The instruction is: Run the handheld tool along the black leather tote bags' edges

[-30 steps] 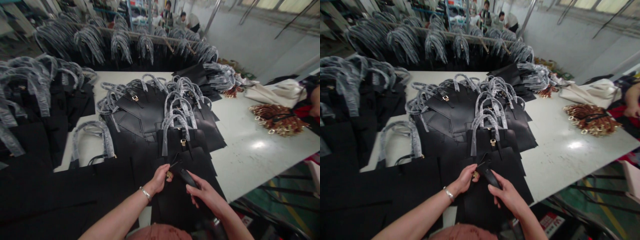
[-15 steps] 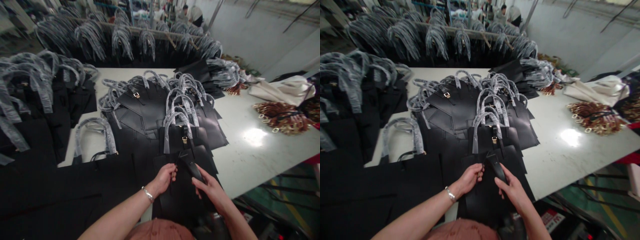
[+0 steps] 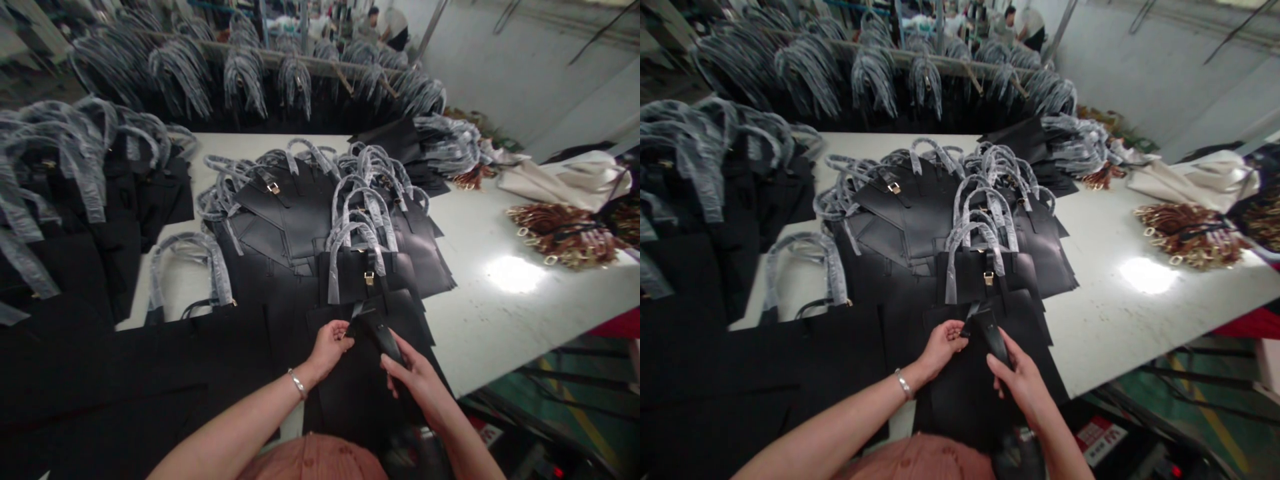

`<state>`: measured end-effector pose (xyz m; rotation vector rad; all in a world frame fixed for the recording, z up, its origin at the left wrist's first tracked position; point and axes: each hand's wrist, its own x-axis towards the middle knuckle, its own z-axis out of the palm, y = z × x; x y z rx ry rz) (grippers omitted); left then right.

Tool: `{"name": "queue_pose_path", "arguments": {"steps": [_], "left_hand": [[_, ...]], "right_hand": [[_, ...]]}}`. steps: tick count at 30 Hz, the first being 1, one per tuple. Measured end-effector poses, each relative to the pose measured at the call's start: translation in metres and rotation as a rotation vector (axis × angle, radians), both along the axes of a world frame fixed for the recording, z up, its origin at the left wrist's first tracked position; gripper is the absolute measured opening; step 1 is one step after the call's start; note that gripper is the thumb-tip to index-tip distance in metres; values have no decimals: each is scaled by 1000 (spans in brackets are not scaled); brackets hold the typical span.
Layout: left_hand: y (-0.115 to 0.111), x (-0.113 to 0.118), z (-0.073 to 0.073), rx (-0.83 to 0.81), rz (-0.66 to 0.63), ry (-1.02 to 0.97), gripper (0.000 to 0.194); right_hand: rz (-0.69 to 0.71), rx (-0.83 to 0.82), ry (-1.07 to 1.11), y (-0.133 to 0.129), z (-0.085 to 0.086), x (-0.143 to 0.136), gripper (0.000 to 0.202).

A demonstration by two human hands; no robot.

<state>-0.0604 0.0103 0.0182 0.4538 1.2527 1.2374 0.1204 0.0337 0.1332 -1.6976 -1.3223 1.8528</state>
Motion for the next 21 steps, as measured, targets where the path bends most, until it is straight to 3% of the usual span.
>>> {"name": "queue_pose_path", "arguments": {"steps": [5, 11, 15, 21], "left_hand": [[-1, 2, -4, 21, -43, -5, 30], [0, 1, -8, 21, -51, -18, 37], [-2, -3, -6, 10, -82, -51, 38], [-2, -7, -2, -6, -62, -98, 48]], "right_hand": [[136, -82, -5, -5, 1, 4, 81], [69, 1, 13, -3, -4, -9, 82], [136, -37, -11, -3, -2, -11, 79], [-56, 85, -13, 1, 0, -10, 90]]}}
